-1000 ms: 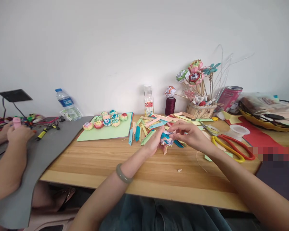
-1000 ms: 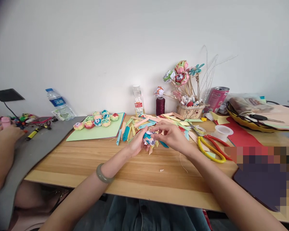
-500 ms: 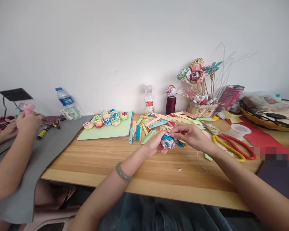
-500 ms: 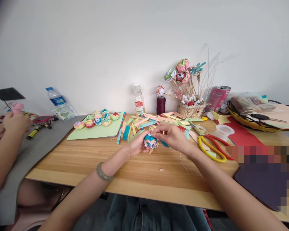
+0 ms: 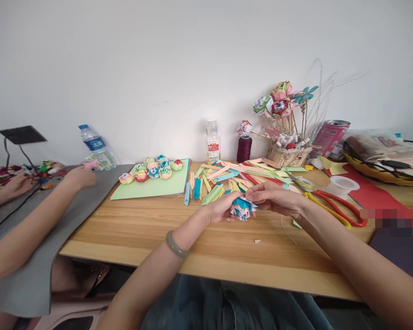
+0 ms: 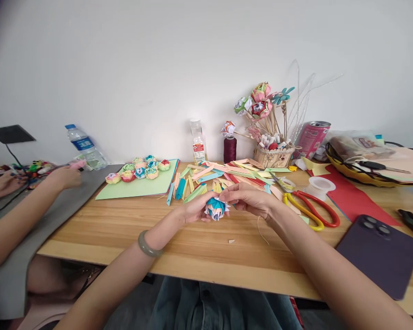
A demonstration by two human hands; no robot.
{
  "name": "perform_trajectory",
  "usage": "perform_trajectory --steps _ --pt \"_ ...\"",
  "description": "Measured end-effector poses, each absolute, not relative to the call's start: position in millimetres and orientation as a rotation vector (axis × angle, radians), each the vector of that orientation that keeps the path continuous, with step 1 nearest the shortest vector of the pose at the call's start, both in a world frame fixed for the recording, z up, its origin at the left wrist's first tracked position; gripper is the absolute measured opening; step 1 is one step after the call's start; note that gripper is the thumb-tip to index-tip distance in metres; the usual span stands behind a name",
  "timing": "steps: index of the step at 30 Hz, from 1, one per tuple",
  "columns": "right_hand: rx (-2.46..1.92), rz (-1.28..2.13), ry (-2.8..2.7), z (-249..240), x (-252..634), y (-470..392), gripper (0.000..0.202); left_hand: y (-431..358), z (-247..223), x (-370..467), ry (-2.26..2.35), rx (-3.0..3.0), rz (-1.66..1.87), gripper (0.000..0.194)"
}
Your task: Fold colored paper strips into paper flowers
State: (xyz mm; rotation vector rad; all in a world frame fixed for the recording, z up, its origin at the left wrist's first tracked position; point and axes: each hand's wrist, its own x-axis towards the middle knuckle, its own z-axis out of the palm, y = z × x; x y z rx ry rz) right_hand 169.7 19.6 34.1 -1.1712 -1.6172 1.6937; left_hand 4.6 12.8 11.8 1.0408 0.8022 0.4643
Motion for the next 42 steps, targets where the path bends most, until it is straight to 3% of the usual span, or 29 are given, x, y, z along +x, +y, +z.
perform_trajectory --steps 5,13,22,27,33,42 --pt "-1.151 1.860 -1.346 32.1 164.6 19.7 0.023 15.6 9.5 3.5 0.785 1.017 0.481 0.023" --pt "-0.943 1.421 -1.503 43.6 162.3 12.3 0.022 20.9 8.7 -0.4 0.598 0.849 0.527 0.034" --pt "-1.028 1.374 -1.785 43.9 158.1 6.9 0.030 17.4 8.9 0.5 0.625 0.841 0.450 0.031" --pt "-1.093 1.206 -1.733 41.1 159.1 11.5 0.030 19.5 7.8 0.0 0.613 0.817 0.444 0.043" --pt "-1.097 0.895 -1.555 46.0 163.7 12.5 0.032 22.0 6.3 1.5 0.594 0.747 0.780 0.040" --pt "-1.083 0.964 -1.754 38.2 161.3 14.6 0.036 21.3 4.6 4.7 0.609 0.837 1.191 0.021"
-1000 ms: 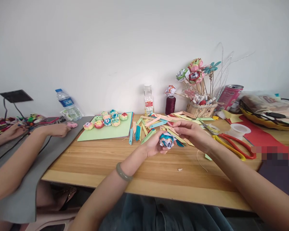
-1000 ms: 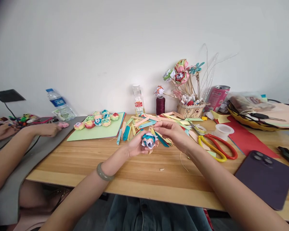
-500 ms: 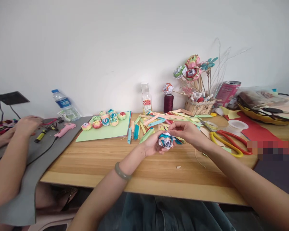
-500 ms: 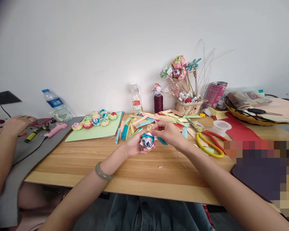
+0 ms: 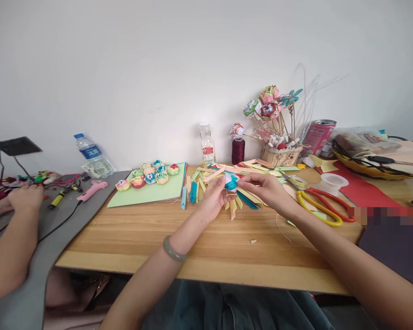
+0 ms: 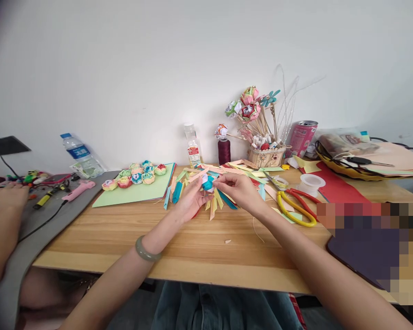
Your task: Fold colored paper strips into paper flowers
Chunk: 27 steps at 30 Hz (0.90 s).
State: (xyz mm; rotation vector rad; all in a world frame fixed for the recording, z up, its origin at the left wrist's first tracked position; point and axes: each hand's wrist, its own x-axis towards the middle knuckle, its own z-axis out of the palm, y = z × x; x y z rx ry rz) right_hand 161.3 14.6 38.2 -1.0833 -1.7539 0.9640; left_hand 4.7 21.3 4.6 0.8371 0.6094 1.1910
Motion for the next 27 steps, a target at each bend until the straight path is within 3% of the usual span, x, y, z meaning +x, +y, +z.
perform_trajectory --steps 14,27 --pt "-1.089 0.976 -1.833 31.5 163.7 22.0 0.036 18.2 9.0 8.4 0.790 0.900 1.308 0.033" --pt "-1.101 0.146 -2.201 26.1 167.9 21.8 0.018 19.4 6.1 11.2 0.727 0.890 1.432 0.041"
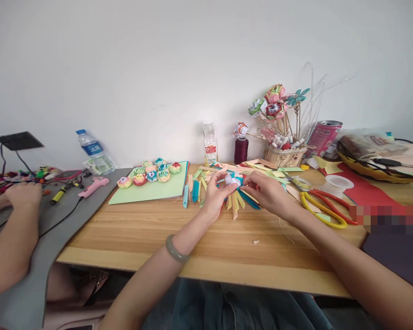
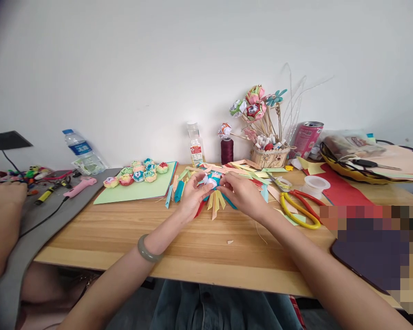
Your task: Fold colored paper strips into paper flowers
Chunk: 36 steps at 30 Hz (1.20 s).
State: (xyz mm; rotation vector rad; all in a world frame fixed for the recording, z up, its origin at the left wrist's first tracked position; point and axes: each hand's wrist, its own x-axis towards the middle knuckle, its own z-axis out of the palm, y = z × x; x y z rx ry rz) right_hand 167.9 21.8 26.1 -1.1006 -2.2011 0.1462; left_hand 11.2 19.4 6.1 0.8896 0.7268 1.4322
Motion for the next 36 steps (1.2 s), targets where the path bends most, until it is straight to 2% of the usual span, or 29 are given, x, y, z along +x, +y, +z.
perform_trajectory --steps 2,5,10,14,20,25,31,36 --pt "-1.087 0.013 -2.162 26.2 170.0 21.7 0.018 20.0 8.6 9.3 0.616 0.845 1.391 0.043" --pt "-1.064 -0.188 -2.144 26.5 174.1 19.8 0.019 23.2 10.9 3.2 0.469 0.730 1.197 0.032" --pt "-0.954 -0.420 -2.305 22.9 184.5 19.5 0.023 29.4 8.7 -4.9 0.488 0.701 0.911 0.048" --pt "-0.815 -0.492 -2.354 20.0 189.9 23.4 0.025 28.3 9.8 -5.6 0.473 0.725 0.869 0.051" --pt "-0.615 -0.578 -2.255 22.0 186.0 26.5 0.021 25.2 12.0 -6.4 0.468 0.799 0.877 0.040" --pt "-0.618 -0.537 -2.191 23.7 182.5 25.9 0.016 23.8 11.2 -6.5 0.428 0.880 0.906 0.040" --pt "-0.658 -0.143 -2.128 30.6 178.4 21.2 0.016 20.2 13.0 -4.0 0.449 0.979 1.062 0.040" --pt "-0.716 -0.046 -2.000 35.3 168.5 11.4 0.011 18.2 15.1 -1.1 0.428 0.938 1.141 0.037"
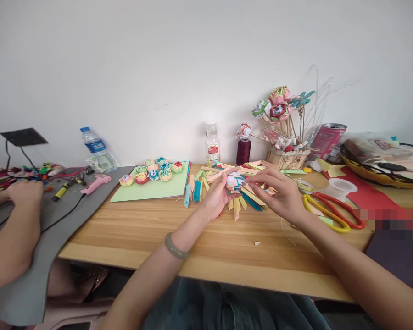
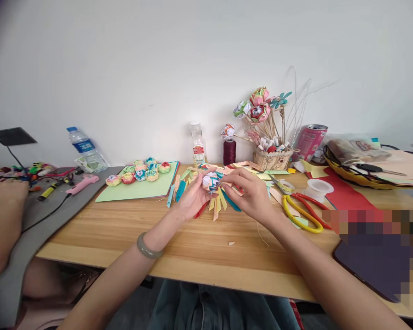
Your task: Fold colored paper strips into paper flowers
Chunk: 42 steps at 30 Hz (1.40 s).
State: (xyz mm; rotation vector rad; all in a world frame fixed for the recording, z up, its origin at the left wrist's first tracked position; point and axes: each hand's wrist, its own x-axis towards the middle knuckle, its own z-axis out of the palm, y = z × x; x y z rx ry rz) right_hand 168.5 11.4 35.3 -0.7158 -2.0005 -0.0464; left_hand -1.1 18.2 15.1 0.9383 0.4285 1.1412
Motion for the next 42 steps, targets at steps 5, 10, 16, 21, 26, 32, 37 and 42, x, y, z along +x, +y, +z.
perform_trajectory --steps 5,10,16,21,26,32,37,42 --pt "-0.769 -0.100 -2.005 27.9 160.5 8.6 0.015 18.8 12.3 2.4 0.442 0.898 1.209 0.032" --pt "-0.852 -0.201 -1.920 22.1 158.2 9.6 0.012 16.8 12.2 6.7 0.474 0.913 1.307 0.038" --pt "-0.905 -0.669 -1.951 14.7 151.5 5.5 0.018 13.6 13.4 11.1 0.481 0.864 1.429 0.035" --pt "-0.827 -0.762 -2.101 11.1 150.0 4.7 0.032 15.3 12.1 9.1 0.427 0.793 1.458 0.035" --pt "-0.900 -0.463 -1.978 11.1 153.3 5.5 0.029 12.7 14.3 7.8 0.382 0.801 1.409 0.035" --pt "-0.962 -0.569 -2.017 12.6 154.4 6.2 0.032 13.6 13.6 8.2 0.390 0.809 1.409 0.035" --pt "-0.920 -0.724 -2.052 15.2 158.1 7.8 0.034 16.8 10.5 9.2 0.396 0.789 1.394 0.033" --pt "-0.794 -0.560 -2.119 18.7 157.3 6.8 0.033 16.2 9.7 10.3 0.420 0.776 1.353 0.034"
